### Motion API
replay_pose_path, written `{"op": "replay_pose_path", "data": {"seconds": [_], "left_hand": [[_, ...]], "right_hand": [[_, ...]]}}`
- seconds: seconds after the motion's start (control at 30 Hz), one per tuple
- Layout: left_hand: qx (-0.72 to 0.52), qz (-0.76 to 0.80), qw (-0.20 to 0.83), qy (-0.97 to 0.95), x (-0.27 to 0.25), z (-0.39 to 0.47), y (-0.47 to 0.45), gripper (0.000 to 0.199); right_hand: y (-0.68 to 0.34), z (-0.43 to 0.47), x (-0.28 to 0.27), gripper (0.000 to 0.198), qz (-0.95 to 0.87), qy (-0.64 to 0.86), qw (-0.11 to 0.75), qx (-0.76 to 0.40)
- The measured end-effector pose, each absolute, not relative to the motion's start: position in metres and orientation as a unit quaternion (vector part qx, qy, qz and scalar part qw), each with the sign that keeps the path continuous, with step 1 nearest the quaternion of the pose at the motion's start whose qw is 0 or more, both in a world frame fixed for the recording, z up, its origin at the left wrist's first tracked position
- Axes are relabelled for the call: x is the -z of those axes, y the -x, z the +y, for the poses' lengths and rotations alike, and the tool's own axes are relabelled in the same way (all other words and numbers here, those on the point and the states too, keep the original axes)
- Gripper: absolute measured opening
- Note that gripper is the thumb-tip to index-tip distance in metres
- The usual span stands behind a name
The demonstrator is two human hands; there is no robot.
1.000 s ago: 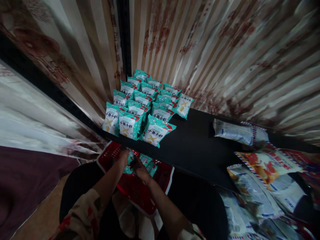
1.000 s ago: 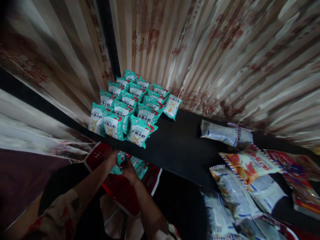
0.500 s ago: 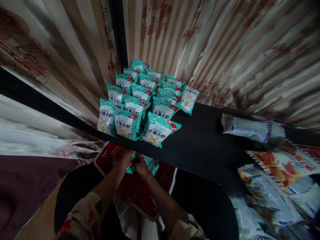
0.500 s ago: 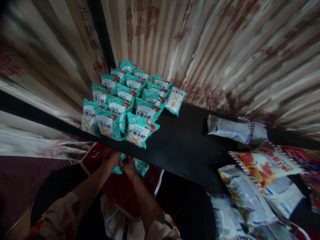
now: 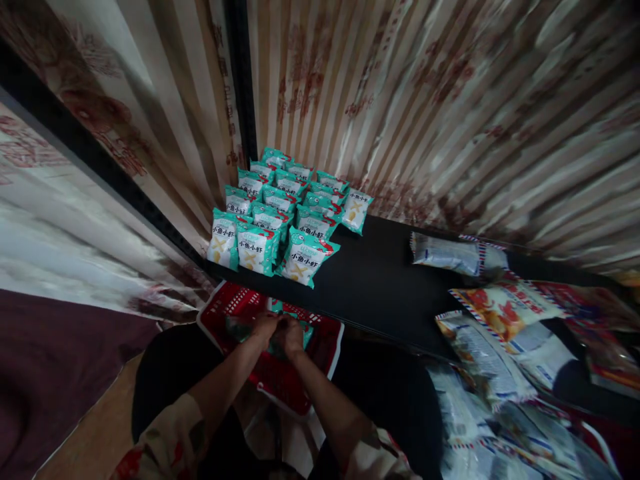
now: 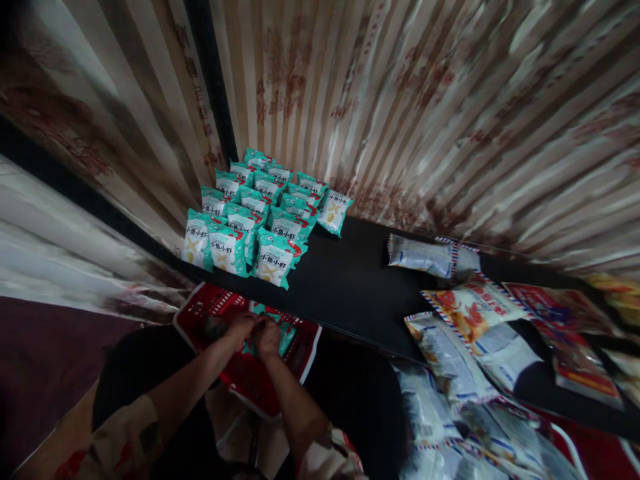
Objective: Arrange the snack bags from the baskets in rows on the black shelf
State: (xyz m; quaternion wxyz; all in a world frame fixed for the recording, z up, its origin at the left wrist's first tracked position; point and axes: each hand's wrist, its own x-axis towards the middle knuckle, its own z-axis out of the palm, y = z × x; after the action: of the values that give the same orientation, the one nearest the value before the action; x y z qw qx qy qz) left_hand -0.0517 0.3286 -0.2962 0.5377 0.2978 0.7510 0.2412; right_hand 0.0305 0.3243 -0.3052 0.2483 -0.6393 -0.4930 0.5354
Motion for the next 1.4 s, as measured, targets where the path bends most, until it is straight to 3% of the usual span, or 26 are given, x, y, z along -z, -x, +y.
{"op": "replay_pose_path", "data": {"seconds": [0.17, 0.37, 0.57, 0.77, 0.87, 1.0, 1.1, 1.27, 1.4], "left_hand": [[-0.207, 0.742, 0.533, -0.35, 0.273, 0.319, 0.047, 0.021], [-0.191, 0.682, 0.491, -0.508, 0.231, 0.302, 0.073, 0.052], [-0.037, 0.563, 0.391, -0.728, 0.198, 0.284, 0.089, 0.054], [-0.123, 0.548, 0.441, -0.7, 0.175, 0.274, 0.086, 0.051], [-0.176, 0.554, 0.491, -0.649, 0.165, 0.271, 0.084, 0.042], [-0.253, 0.548, 0.567, -0.56, 0.157, 0.271, 0.079, 0.045], [-0.311, 0.504, 0.599, -0.539, 0.155, 0.274, 0.072, 0.046], [-0.363, 0.477, 0.616, -0.511, 0.148, 0.281, 0.049, 0.051], [-0.369, 0.503, 0.596, -0.505, 0.142, 0.284, 0.029, 0.05]], "right_hand": [[-0.045, 0.313, 0.283, 0.023, -0.552, 0.65, 0.241, -0.464], [-0.073, 0.305, 0.229, 0.024, -0.736, 0.499, 0.229, -0.396], [-0.102, 0.306, 0.164, 0.02, -0.798, 0.422, 0.21, -0.376], [-0.119, 0.304, 0.117, 0.016, -0.798, 0.443, 0.225, -0.342], [-0.129, 0.299, 0.104, 0.021, -0.763, 0.483, 0.29, -0.316], [-0.144, 0.287, 0.106, 0.028, -0.664, 0.566, 0.4, -0.28], [-0.15, 0.272, 0.115, 0.036, -0.592, 0.593, 0.431, -0.336], [-0.147, 0.247, 0.127, 0.054, -0.53, 0.527, 0.409, -0.524], [-0.145, 0.24, 0.126, 0.055, -0.543, 0.508, 0.389, -0.543]]}}
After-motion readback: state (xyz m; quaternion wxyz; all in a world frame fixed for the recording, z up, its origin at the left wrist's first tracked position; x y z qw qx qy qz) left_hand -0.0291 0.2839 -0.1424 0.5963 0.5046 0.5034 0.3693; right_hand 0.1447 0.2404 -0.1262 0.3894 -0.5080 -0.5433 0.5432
